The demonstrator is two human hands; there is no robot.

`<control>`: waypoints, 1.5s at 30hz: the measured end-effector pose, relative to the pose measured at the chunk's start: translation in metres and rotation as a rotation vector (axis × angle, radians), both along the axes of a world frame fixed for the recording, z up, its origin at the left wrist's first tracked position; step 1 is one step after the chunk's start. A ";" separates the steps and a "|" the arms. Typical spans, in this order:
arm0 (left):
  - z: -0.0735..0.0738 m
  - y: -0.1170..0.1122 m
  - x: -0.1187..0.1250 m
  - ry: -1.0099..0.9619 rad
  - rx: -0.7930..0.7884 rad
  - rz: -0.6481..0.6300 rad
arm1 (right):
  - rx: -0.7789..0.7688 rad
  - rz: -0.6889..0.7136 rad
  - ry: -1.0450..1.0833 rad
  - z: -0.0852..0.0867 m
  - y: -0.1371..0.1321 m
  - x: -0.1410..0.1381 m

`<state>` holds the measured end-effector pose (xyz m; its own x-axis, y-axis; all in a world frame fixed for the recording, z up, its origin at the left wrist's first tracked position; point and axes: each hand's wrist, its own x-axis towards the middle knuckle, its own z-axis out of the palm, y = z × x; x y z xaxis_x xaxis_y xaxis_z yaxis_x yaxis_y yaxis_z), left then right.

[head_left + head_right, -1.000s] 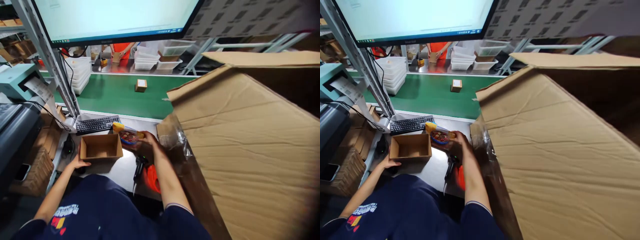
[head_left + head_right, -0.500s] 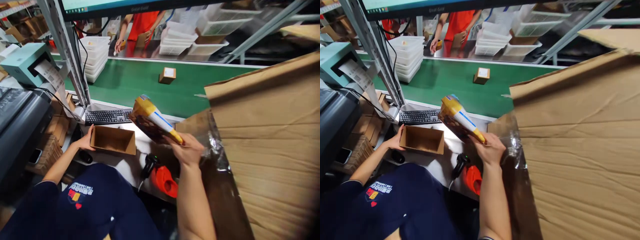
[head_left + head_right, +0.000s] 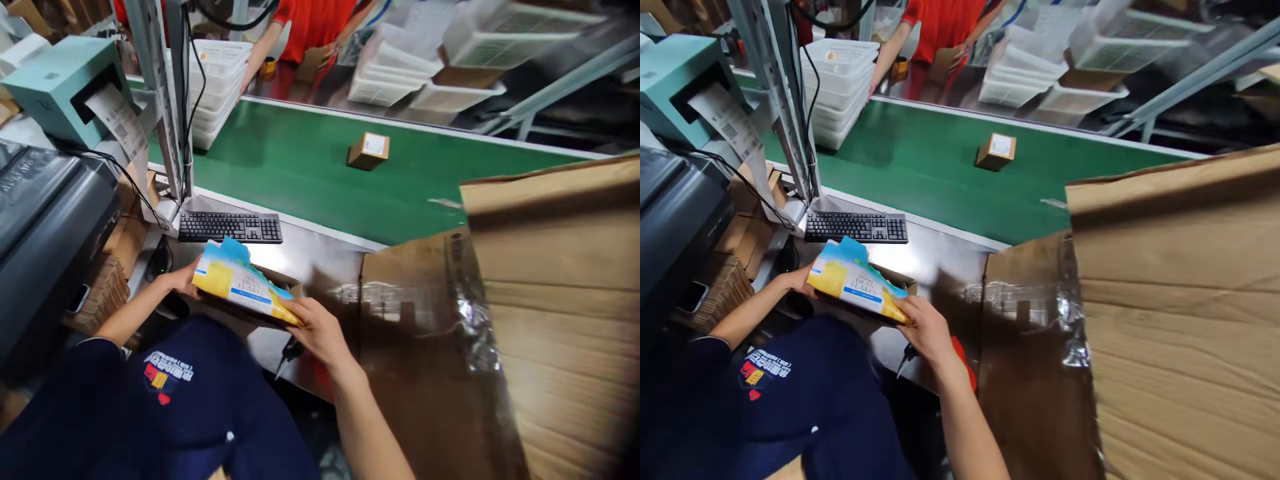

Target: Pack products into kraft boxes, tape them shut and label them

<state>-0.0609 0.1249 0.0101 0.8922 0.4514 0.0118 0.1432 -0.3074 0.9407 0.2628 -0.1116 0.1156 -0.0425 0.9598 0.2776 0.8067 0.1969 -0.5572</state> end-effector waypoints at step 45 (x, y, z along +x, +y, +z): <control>0.101 -0.068 0.035 -0.244 -0.053 -0.091 | 0.230 0.095 0.435 -0.016 -0.069 -0.008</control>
